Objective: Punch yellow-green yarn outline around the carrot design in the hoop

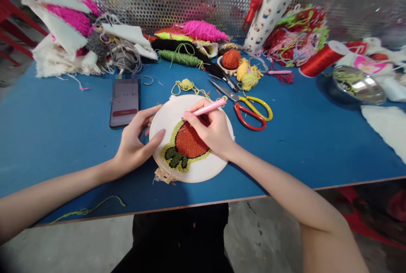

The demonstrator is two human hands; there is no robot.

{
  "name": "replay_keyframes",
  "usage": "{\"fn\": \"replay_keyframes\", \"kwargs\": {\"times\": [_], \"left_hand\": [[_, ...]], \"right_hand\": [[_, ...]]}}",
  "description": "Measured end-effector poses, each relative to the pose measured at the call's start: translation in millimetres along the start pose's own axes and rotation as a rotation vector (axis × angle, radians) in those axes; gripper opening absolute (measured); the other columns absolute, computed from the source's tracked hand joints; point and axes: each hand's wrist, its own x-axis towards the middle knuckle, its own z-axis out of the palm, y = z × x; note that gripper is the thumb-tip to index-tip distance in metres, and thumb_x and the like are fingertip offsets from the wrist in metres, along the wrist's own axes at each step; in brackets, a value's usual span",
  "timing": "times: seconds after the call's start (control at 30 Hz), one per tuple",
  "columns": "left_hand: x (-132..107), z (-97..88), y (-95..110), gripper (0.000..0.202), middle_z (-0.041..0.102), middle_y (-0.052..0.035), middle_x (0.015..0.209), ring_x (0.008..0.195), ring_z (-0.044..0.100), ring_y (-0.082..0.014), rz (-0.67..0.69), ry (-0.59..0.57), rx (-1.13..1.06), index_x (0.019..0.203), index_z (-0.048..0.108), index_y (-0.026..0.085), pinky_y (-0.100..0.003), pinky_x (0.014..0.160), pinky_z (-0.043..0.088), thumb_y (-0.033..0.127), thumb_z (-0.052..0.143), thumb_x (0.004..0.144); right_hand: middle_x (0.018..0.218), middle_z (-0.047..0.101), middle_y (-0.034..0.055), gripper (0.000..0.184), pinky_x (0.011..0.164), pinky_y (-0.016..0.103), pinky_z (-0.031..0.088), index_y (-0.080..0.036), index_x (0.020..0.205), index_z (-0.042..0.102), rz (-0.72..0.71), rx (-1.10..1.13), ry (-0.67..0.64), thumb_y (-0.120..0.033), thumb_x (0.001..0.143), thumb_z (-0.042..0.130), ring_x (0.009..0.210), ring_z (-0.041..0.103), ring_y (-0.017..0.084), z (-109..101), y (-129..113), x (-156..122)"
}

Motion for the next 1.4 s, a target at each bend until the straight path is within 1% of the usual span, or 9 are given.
{"fn": "replay_keyframes", "kwargs": {"times": [0.1,0.37,0.47,0.63,0.73,0.87,0.93,1.1,1.4], "left_hand": [[1.1,0.0,0.4,0.047,0.060,-0.0009,0.084,0.066,0.050,-0.0094,-0.029,-0.002,-0.002,0.131,0.054,0.012,-0.022,0.059,0.048,0.025,0.061,0.086],[1.0,-1.8,2.3,0.045,0.069,-0.0035,0.094,0.080,0.064,-0.0135,-0.037,0.003,-0.029,0.130,0.052,0.015,-0.026,0.073,0.057,0.026,0.060,0.087],[-1.2,-2.0,3.4,0.046,0.070,-0.0066,0.106,0.088,0.066,-0.0152,-0.015,0.020,-0.025,0.131,0.051,0.015,-0.027,0.077,0.058,0.025,0.061,0.088],[-3.9,-2.9,7.1,0.046,0.065,-0.0108,0.124,0.097,0.065,-0.0160,0.053,0.058,0.006,0.133,0.051,0.015,-0.027,0.080,0.057,0.025,0.061,0.089],[-3.8,-2.1,6.9,0.041,0.068,-0.0059,0.101,0.079,0.060,-0.0121,0.023,0.075,-0.019,0.128,0.055,0.015,-0.024,0.067,0.052,0.029,0.061,0.090],[-3.0,-0.3,5.3,0.024,0.049,0.0052,0.067,0.056,0.043,-0.0072,-0.053,0.148,-0.064,0.110,0.060,0.016,-0.020,0.051,0.039,0.030,0.059,0.092],[-2.1,-0.1,5.3,0.022,0.044,0.0066,0.065,0.055,0.041,-0.0071,-0.076,0.151,-0.072,0.109,0.058,0.017,-0.020,0.051,0.037,0.029,0.060,0.090],[1.7,-2.8,8.3,0.038,0.051,0.0039,0.073,0.062,0.045,-0.0089,-0.099,0.108,-0.105,0.120,0.056,0.018,-0.022,0.056,0.041,0.029,0.066,0.085],[2.6,-8.5,3.4,0.035,0.050,0.0042,0.067,0.056,0.042,-0.0079,-0.203,0.063,-0.136,0.116,0.066,0.018,-0.020,0.051,0.043,0.033,0.068,0.084]], "right_hand": [[0.077,0.067,-0.0019,0.015,0.069,0.029,0.052,-0.022,0.082,0.063,0.018,0.038,-0.065,-0.035,0.089,0.064,0.071,0.065,0.012,-6.2,4.5,3.8],[0.097,0.070,0.0059,0.013,0.093,0.044,0.053,-0.023,0.094,0.066,-0.197,-0.206,0.047,-0.035,0.088,0.064,0.099,0.067,0.022,-13.2,10.0,10.9],[0.110,0.070,0.0089,0.021,0.104,0.051,0.049,-0.024,0.103,0.066,-0.275,-0.340,0.067,-0.037,0.087,0.065,0.111,0.064,0.025,-16.8,10.2,14.3],[0.126,0.067,0.0097,0.038,0.110,0.054,0.046,-0.027,0.119,0.063,-0.271,-0.407,0.052,-0.047,0.087,0.063,0.123,0.060,0.028,-23.8,14.0,18.3],[0.126,0.068,0.0094,0.039,0.104,0.049,0.052,-0.026,0.123,0.062,-0.253,-0.341,0.006,-0.046,0.090,0.060,0.117,0.064,0.026,-25.2,13.6,18.1],[0.124,0.069,0.0092,0.039,0.102,0.046,0.053,-0.025,0.124,0.062,-0.299,-0.299,-0.076,-0.042,0.089,0.061,0.114,0.065,0.025,-26.5,8.7,18.4],[0.123,0.070,0.0090,0.040,0.103,0.047,0.052,-0.024,0.125,0.062,-0.319,-0.306,-0.119,-0.040,0.088,0.063,0.116,0.064,0.025,-27.2,6.7,19.3],[0.120,0.071,0.0082,0.037,0.103,0.049,0.051,-0.025,0.121,0.064,-0.317,-0.301,-0.165,-0.041,0.087,0.064,0.117,0.064,0.025,-25.2,7.3,21.7],[0.119,0.069,0.0075,0.033,0.101,0.051,0.051,-0.028,0.115,0.067,-0.367,-0.330,-0.232,-0.038,0.084,0.067,0.115,0.064,0.026,-17.2,6.2,23.2]]}}
